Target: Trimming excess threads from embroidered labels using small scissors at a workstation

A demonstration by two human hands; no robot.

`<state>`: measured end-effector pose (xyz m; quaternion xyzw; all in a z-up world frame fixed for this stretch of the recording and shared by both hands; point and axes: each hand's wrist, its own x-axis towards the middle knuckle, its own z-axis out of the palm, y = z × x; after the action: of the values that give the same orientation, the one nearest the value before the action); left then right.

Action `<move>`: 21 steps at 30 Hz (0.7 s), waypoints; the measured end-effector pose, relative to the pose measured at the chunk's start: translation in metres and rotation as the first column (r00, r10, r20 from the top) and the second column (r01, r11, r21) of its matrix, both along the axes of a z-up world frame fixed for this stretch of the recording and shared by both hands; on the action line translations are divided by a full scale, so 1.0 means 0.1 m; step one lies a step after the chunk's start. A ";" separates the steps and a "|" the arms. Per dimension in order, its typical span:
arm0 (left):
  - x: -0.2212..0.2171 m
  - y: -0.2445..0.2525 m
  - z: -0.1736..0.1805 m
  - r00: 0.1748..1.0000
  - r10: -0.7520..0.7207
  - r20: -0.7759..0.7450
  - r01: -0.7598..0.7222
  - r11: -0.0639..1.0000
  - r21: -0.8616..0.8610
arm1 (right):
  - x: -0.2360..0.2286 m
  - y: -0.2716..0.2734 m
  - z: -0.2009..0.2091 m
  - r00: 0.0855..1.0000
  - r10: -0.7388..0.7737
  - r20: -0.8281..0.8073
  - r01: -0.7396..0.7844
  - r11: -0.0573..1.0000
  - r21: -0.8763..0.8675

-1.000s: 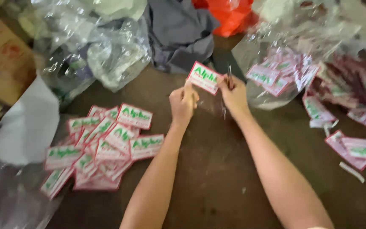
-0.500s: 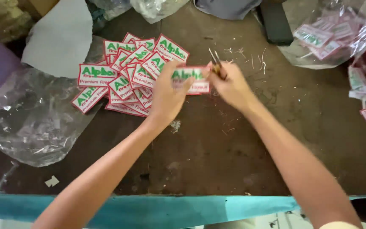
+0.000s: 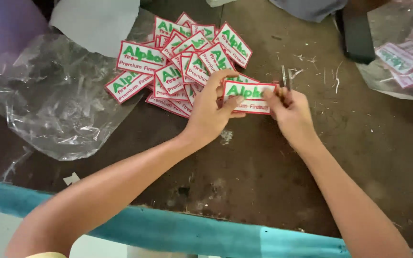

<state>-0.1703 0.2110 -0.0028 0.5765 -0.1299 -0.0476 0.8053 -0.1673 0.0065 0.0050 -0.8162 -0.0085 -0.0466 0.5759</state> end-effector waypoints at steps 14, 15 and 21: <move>0.05 0.01 -0.15 0.999 0.025 0.040 -0.028 0.998 0.060 | -0.09 -0.15 0.06 0.879 0.072 0.471 0.074 0.956 -0.284; 0.08 0.02 -0.17 0.998 0.035 0.060 -0.039 0.996 0.080 | -0.09 -0.16 0.05 0.844 0.172 0.509 0.044 0.922 -0.385; 0.06 0.10 -0.11 0.995 0.089 0.043 -0.092 0.993 0.072 | -0.14 -0.07 0.08 0.840 0.301 0.451 0.128 0.699 -0.704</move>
<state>-0.1641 0.2206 -0.0142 0.6120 -0.1177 -0.0046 0.7821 -0.1810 0.0000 0.0132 -0.9255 -0.2257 -0.2363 0.1916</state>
